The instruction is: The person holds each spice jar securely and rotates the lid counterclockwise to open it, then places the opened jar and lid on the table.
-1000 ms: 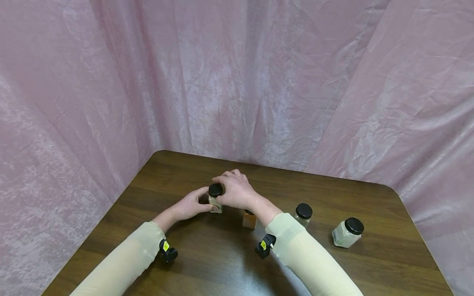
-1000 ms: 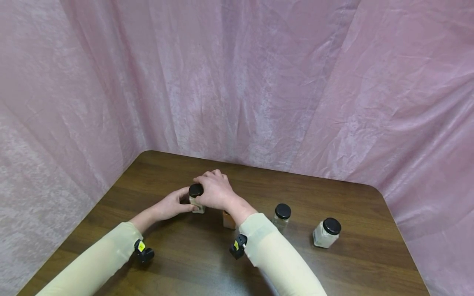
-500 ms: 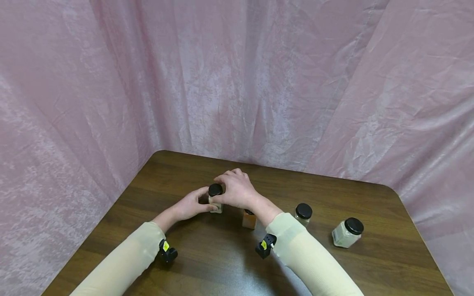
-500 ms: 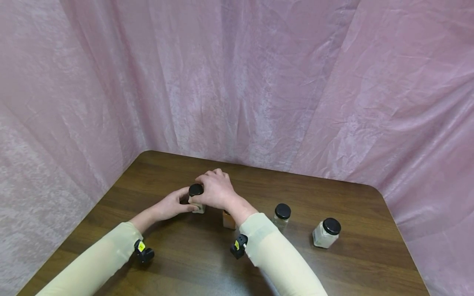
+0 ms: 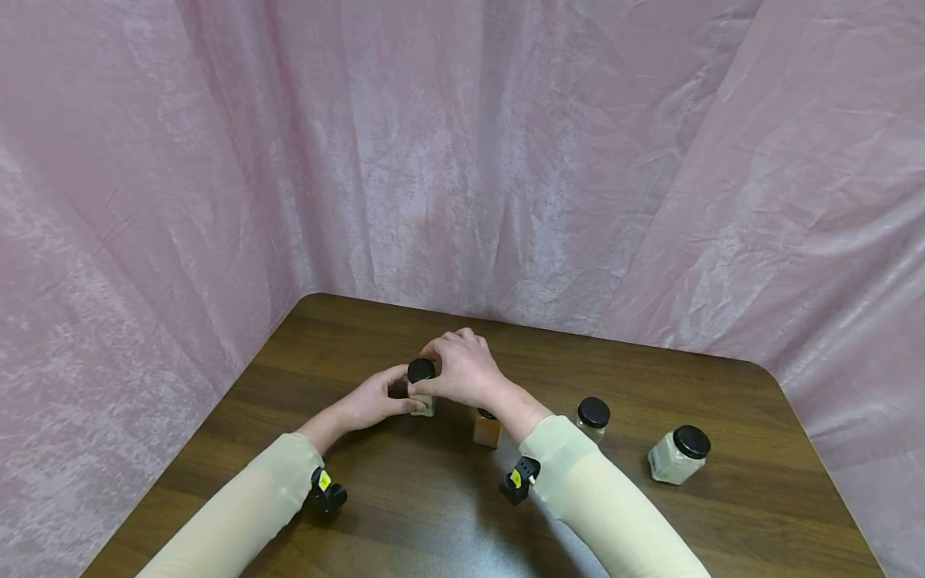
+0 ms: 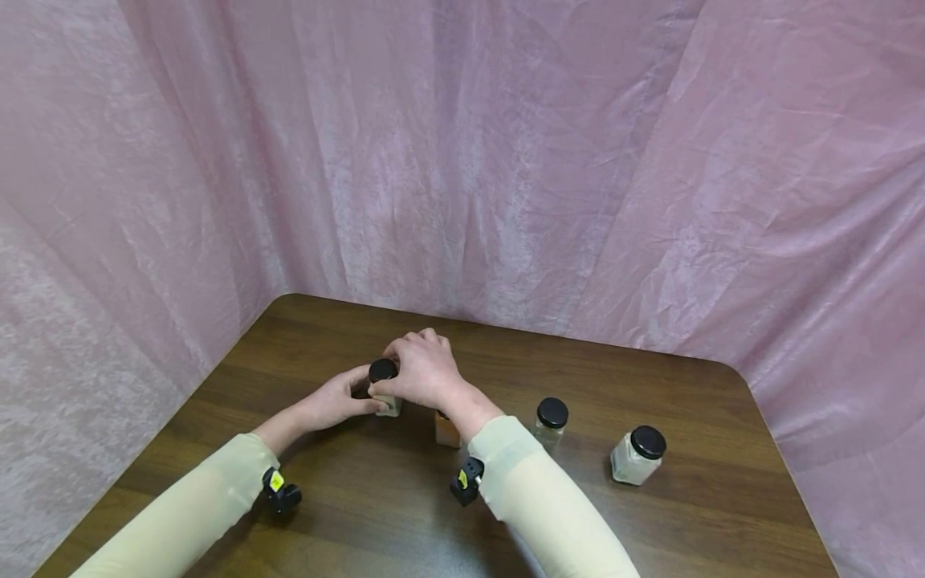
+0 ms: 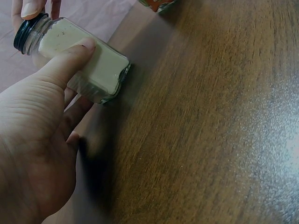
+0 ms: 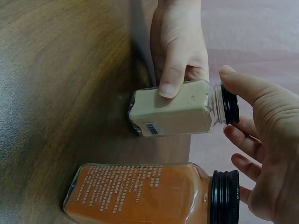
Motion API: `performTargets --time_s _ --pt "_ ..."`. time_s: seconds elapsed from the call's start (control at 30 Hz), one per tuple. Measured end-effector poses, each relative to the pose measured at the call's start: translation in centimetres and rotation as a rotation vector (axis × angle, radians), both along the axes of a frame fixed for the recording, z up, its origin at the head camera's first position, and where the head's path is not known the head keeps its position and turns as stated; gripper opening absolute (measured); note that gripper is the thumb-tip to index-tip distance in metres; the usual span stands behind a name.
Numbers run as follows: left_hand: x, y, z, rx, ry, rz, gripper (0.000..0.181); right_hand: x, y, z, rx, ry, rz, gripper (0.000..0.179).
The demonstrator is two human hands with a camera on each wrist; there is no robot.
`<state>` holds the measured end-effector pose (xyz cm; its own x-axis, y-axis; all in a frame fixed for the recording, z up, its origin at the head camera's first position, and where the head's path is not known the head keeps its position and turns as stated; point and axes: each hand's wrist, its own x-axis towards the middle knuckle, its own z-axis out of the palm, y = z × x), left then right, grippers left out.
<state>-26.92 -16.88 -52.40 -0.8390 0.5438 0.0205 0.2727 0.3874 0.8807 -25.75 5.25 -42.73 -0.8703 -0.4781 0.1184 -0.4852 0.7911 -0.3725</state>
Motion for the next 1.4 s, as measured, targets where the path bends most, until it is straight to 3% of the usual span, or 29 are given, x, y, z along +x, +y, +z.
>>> performTargets --time_s 0.63,1.1,1.4 --pt "-0.16 -0.08 0.11 -0.013 -0.022 0.015 0.046 -0.13 0.00 -0.06 0.030 0.016 -0.023 0.055" --pt "0.20 0.19 0.51 0.025 -0.020 0.006 0.047 0.02 -0.07 -0.06 0.019 0.013 -0.032 0.052" --pt "0.00 0.14 0.14 0.013 -0.016 -0.002 0.045 0.07 -0.16 -0.17 -0.003 0.000 -0.028 0.047"
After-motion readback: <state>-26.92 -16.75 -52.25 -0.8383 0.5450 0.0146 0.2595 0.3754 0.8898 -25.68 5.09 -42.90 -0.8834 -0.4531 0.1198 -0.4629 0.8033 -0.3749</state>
